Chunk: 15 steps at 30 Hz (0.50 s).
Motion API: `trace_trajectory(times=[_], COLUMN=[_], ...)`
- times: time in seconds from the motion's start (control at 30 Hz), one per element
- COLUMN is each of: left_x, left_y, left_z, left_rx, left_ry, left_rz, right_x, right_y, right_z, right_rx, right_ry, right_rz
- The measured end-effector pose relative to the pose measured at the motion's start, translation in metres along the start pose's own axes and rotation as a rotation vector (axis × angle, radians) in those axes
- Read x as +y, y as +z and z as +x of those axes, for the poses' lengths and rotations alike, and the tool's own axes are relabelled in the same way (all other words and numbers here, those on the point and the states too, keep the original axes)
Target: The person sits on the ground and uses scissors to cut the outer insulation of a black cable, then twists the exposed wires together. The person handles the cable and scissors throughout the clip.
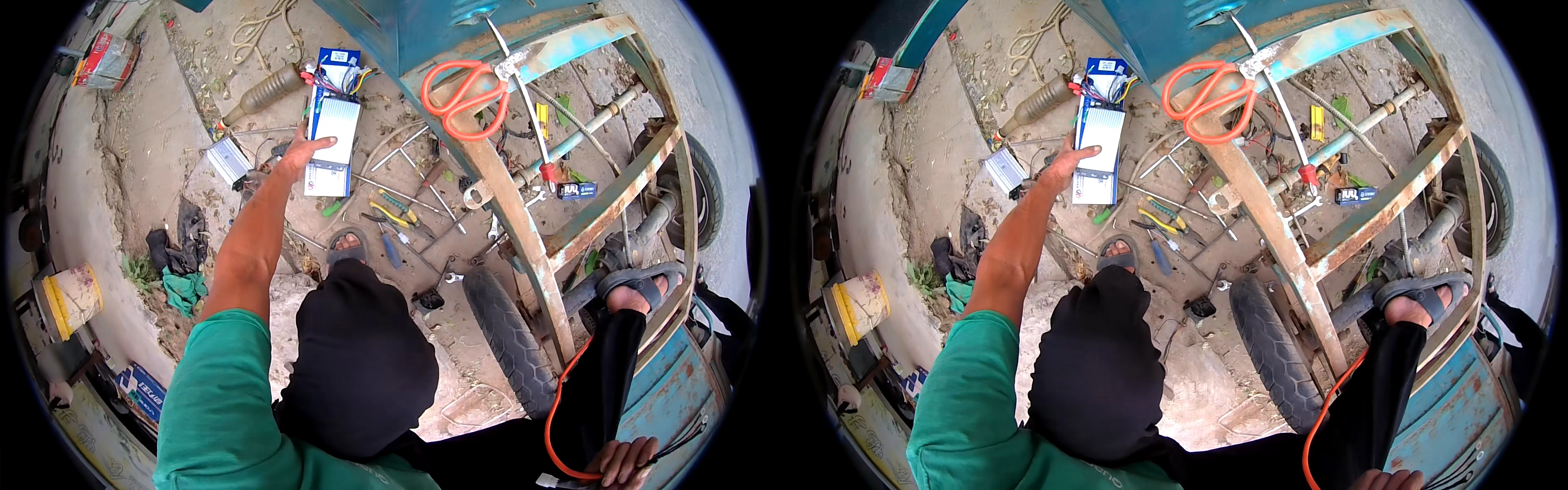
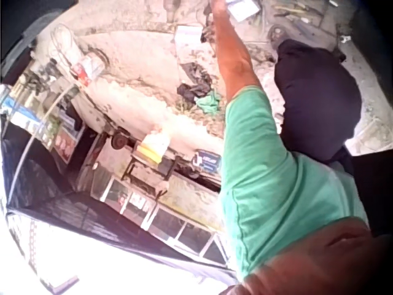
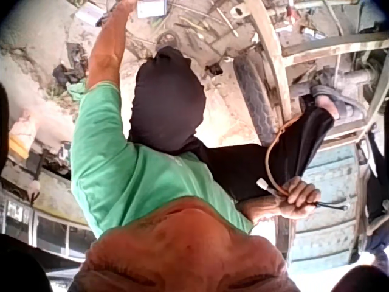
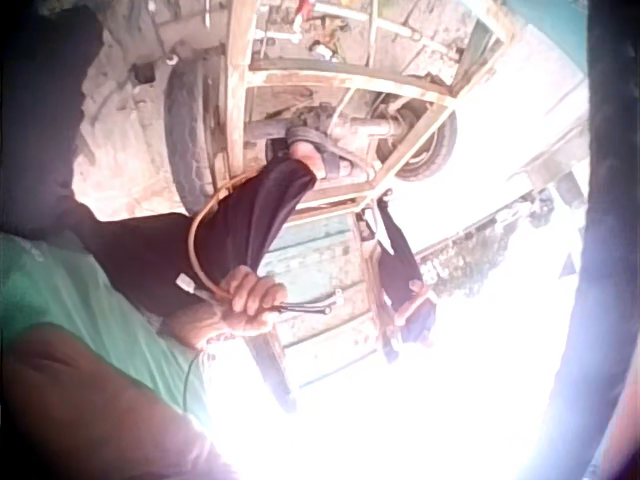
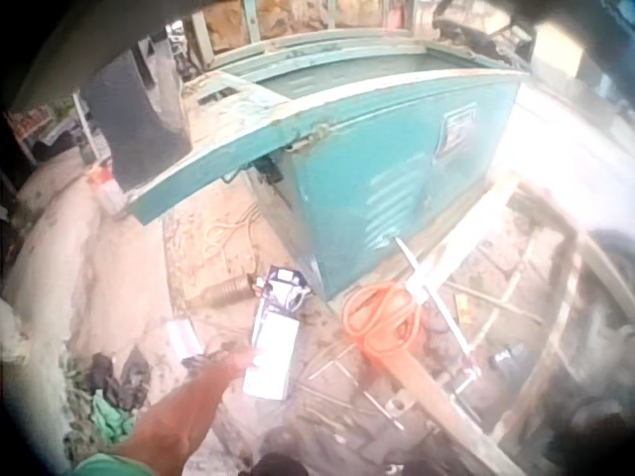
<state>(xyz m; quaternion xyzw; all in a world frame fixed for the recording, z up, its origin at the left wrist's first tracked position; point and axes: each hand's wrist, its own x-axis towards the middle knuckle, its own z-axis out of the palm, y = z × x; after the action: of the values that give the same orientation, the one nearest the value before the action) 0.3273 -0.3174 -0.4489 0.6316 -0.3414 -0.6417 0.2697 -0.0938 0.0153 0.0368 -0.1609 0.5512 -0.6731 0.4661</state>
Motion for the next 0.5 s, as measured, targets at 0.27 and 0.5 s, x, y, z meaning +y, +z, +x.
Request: trace_trajectory(times=[0.27,0.5], left_x=[0.002,0.045], left_y=[-0.055,-0.047], left_z=[-0.004,-0.073], left_rx=[0.156,-0.021], left_ry=[-0.157,-0.071], left_rz=[0.431,0.509], right_x=[-0.006,-0.013], right_y=[-0.042,-0.050], right_z=[-0.006,-0.010], right_rx=[0.023,-0.042], right_ry=[-0.207,-0.282], right_rz=[-0.137,-0.102])
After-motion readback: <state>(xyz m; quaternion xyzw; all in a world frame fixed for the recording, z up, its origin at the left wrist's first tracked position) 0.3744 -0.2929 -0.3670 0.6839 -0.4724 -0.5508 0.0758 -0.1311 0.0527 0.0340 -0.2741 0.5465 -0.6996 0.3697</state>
